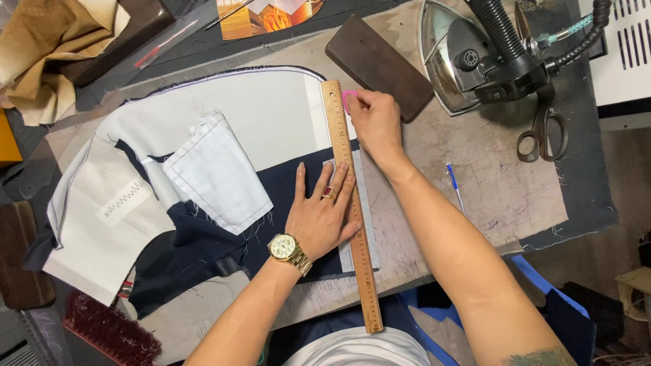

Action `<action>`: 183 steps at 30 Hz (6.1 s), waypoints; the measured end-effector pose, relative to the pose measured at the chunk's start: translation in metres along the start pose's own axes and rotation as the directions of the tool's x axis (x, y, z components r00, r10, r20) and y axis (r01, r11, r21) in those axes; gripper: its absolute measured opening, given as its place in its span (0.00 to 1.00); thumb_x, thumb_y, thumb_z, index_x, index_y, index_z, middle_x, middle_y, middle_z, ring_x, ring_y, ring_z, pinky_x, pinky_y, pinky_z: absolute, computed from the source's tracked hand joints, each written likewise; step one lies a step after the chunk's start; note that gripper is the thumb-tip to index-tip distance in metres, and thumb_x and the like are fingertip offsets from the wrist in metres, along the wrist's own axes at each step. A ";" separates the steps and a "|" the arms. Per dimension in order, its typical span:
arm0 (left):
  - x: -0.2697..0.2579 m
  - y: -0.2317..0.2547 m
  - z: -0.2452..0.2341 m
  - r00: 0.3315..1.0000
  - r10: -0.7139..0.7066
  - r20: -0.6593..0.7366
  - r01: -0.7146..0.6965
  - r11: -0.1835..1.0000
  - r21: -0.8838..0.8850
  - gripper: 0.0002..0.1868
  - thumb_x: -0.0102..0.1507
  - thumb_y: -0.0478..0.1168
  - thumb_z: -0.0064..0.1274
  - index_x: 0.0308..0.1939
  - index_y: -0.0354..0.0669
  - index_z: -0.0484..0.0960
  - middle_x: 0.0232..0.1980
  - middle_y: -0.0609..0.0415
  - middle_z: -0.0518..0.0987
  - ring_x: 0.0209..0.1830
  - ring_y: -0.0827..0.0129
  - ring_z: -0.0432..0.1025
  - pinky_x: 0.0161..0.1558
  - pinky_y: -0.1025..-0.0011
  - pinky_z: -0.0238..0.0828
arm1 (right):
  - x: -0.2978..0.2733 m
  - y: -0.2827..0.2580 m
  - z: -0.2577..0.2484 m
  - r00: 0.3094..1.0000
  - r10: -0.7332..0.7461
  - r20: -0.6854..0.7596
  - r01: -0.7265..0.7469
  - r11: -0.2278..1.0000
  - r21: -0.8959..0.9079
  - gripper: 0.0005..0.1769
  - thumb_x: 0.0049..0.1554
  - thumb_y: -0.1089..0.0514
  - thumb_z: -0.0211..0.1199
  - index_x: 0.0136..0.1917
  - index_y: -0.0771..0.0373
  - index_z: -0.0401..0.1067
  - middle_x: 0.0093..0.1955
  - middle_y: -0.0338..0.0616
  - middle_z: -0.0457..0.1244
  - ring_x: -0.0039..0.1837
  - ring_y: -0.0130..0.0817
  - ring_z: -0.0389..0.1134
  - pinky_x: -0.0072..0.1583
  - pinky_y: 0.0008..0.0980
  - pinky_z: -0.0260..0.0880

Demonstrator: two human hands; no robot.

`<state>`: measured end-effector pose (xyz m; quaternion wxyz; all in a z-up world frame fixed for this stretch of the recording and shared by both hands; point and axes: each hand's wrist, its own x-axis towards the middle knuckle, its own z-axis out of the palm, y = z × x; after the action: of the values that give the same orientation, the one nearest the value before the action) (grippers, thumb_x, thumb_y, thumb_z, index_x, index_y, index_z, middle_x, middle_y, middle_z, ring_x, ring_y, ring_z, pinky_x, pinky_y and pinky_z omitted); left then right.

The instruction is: The person irons pieces of dark fabric, uses a wooden block to press seams, and marks the fabric using a ruler and chalk before cutting along the marked lines with shears.

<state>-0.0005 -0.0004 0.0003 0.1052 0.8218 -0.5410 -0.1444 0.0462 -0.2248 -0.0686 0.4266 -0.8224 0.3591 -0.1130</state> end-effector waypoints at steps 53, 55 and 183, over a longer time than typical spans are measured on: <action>-0.433 -0.052 0.048 -0.042 -0.923 -0.382 0.822 0.185 -0.538 0.12 0.77 0.40 0.43 0.50 0.39 0.82 0.34 0.44 0.80 0.32 0.50 0.74 0.37 0.55 0.69 | -0.020 0.222 -0.276 0.892 -0.433 -0.133 0.223 0.675 -0.703 0.22 0.57 0.61 0.61 0.61 0.75 0.81 0.50 0.73 0.69 0.49 0.70 0.64 0.52 0.53 0.65; -0.449 -0.076 0.044 -0.013 -0.926 -0.376 0.840 0.194 -0.506 0.16 0.75 0.45 0.43 0.51 0.41 0.85 0.33 0.40 0.79 0.32 0.42 0.73 0.39 0.51 0.66 | -0.015 0.216 -0.283 0.923 -0.360 -0.134 0.166 0.687 -0.707 0.25 0.56 0.61 0.62 0.64 0.75 0.80 0.52 0.74 0.69 0.52 0.72 0.65 0.53 0.57 0.67; -0.103 0.094 0.059 0.756 0.228 -0.613 -0.231 0.970 0.077 0.09 0.69 0.30 0.45 0.44 0.38 0.83 0.44 0.50 0.80 0.46 0.59 0.76 0.54 0.54 0.67 | -0.437 0.027 -0.148 0.406 0.636 0.657 -0.801 0.593 -0.079 0.37 0.52 0.34 0.58 0.70 0.54 0.67 0.26 0.43 0.60 0.24 0.28 0.60 0.30 0.30 0.70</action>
<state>-0.1400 0.0562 -0.0109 0.2945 0.7510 -0.5729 0.1452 -0.3531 -0.0268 0.0538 0.6244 -0.5100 0.4988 0.3182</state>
